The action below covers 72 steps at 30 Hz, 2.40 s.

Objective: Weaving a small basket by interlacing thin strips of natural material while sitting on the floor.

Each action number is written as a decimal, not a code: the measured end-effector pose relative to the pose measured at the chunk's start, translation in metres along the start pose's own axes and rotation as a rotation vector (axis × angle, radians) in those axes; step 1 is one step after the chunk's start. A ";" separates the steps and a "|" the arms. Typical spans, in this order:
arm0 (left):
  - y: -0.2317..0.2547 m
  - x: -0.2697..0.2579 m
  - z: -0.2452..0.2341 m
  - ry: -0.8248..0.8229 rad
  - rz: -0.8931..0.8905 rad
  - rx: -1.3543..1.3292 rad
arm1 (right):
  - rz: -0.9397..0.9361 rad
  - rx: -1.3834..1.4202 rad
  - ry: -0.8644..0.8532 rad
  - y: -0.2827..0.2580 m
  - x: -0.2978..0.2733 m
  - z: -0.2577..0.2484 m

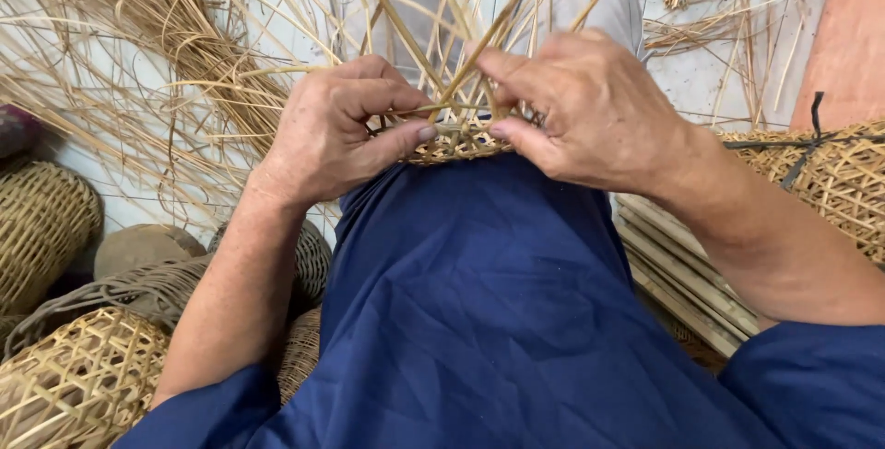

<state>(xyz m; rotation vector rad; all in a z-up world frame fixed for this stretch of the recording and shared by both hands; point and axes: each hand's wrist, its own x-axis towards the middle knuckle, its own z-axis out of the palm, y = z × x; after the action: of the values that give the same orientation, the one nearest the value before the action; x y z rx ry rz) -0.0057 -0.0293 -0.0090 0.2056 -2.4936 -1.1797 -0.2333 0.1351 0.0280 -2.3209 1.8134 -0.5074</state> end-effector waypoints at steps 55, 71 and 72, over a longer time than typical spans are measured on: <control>0.004 0.010 0.003 0.105 0.136 0.069 | -0.077 0.020 0.036 0.021 0.000 0.009; 0.017 0.021 0.003 0.136 0.129 0.313 | -0.202 -0.336 0.081 -0.006 0.026 -0.025; 0.017 0.021 0.003 0.127 0.121 0.290 | -0.204 -0.395 0.084 -0.002 0.028 -0.024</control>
<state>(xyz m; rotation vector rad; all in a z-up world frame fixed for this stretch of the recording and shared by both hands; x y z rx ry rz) -0.0258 -0.0223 0.0084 0.1959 -2.5150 -0.7314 -0.2340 0.1112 0.0555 -2.8050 1.8650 -0.2947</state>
